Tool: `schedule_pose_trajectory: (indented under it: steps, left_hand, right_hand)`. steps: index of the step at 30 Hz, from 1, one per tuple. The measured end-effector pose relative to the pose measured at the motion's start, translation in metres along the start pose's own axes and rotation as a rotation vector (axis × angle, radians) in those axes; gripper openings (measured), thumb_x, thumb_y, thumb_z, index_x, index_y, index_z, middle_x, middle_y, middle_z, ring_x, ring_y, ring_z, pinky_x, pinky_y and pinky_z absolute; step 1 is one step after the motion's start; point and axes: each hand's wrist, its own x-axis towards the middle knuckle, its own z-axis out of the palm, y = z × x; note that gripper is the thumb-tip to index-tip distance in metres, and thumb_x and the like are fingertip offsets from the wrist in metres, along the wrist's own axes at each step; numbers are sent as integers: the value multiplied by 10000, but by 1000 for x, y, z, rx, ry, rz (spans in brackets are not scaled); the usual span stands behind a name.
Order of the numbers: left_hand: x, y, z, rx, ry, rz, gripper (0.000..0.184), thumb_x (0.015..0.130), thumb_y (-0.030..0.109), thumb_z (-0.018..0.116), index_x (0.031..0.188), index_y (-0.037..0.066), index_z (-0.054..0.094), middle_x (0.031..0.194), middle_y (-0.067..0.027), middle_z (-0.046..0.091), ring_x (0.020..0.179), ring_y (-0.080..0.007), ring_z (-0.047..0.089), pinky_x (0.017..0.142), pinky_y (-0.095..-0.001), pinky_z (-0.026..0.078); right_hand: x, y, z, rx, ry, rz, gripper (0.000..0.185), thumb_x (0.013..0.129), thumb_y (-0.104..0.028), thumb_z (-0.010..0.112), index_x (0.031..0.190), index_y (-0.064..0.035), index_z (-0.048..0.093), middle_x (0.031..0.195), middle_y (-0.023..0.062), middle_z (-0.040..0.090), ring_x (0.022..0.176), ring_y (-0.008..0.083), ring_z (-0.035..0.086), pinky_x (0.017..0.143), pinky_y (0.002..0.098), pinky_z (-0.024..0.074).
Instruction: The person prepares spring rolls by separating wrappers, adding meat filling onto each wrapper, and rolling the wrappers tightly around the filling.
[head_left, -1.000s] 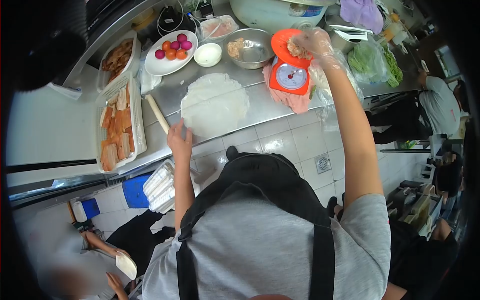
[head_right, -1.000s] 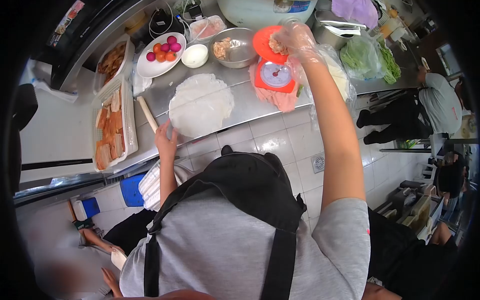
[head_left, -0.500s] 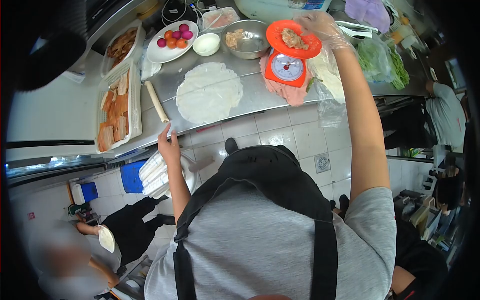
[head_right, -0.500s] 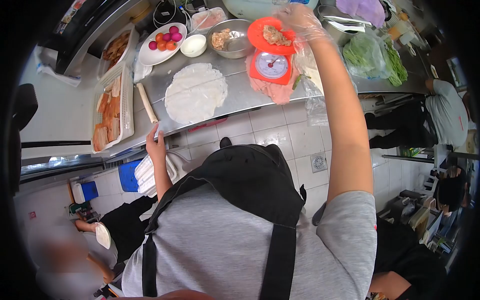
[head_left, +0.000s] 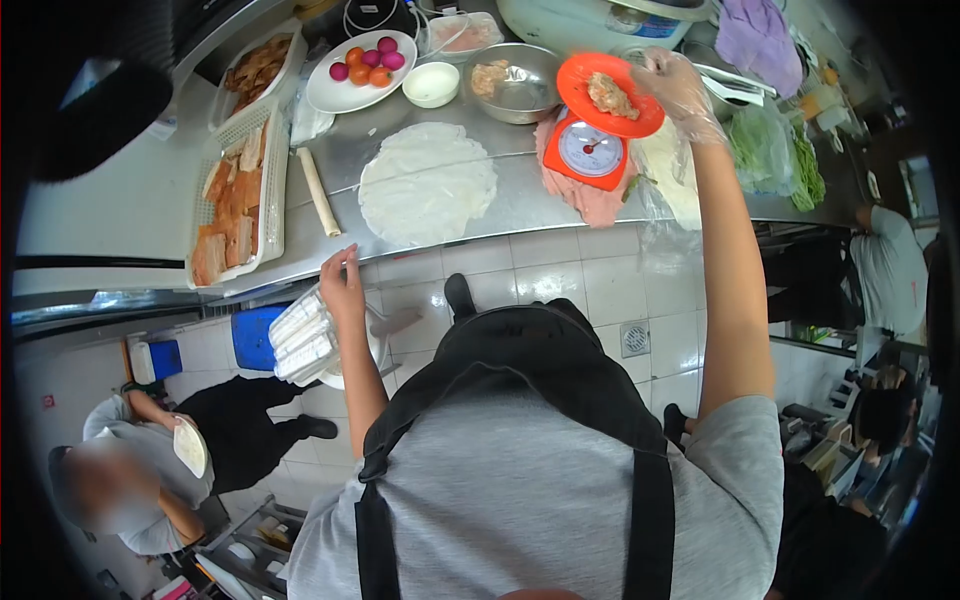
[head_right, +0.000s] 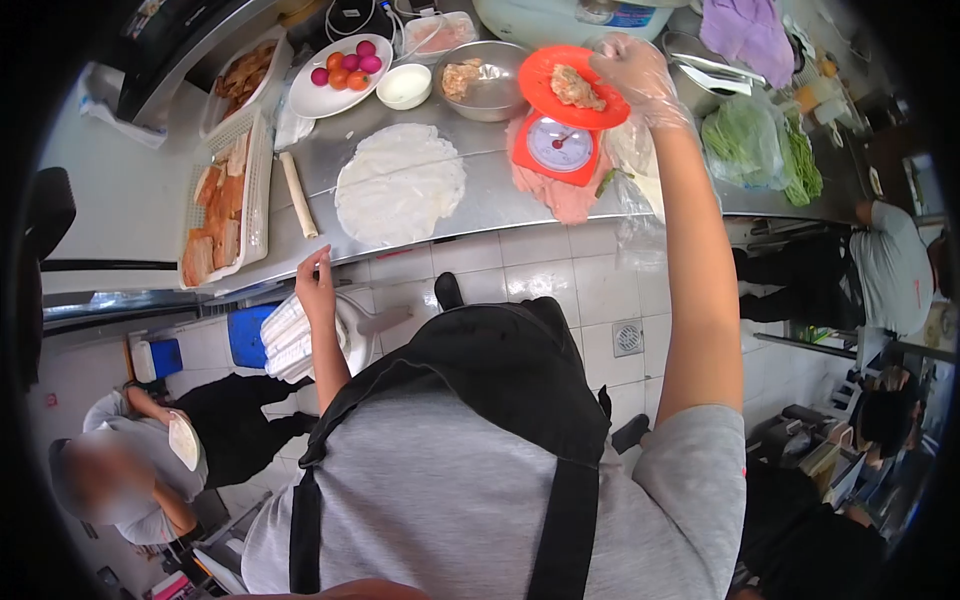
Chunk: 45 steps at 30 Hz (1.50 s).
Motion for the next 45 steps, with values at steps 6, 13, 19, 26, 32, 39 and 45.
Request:
schedule_pose_trajectory:
  steps: [6,13,19,26,32,39,45]
  left_hand:
    - [7,25,8,-97,-23,68,202,910,110,648,1093,89,732,1116,-157,669,1046,-309,635,954,-390,475]
    - [32,32,26,-130,-109,152,248,890,57,622,1107,105,731,1158,-133,656,1109,-300,606,954,-379,475]
    - [51,27,27,-137,-209,209,256,886,30,622,1112,96,723,1145,-128,654,1087,-290,616,952,-375,478]
    - [82,15,22,-188,-487,164,261,867,35,626,1106,104,703,1070,-107,656,957,-310,624,812,-397,519]
    - [97,6,17,-98,-572,157,303,884,57,623,1179,93,682,956,-137,663,909,-314,627,821,-398,510]
    - [129,32,46,-257,-392,363,425,832,194,752,1248,146,676,1199,-136,596,1092,-305,584,941,-398,490]
    - [154,1,79,-198,-579,413,481,782,230,804,1241,133,697,1241,-145,579,1106,-307,571,970,-383,476]
  right_hand:
    - [0,4,23,-78,-122,-14,424,908,-385,695,970,35,700,808,105,691,756,133,645,668,315,520]
    - [-16,-43,61,-237,-213,46,661,818,-571,712,1052,47,685,893,182,695,844,278,664,796,382,500]
    - [-10,-72,85,884,-454,205,481,891,-328,708,1239,-11,609,1024,28,632,863,115,571,762,274,460]
    - [-29,-131,257,347,-664,-52,557,799,-383,789,1244,-86,631,1095,100,671,1009,281,636,925,399,502]
    - [-67,-120,356,111,-489,-431,514,749,-328,826,1173,-81,673,1124,163,654,1075,333,599,995,435,458]
    - [-75,-95,388,87,-479,-310,471,742,-246,825,1174,-118,684,1150,160,639,1126,367,565,994,456,451]
    - [-78,-109,348,30,-338,-297,560,711,-181,830,1246,-146,671,1129,139,652,1103,363,574,986,469,448]
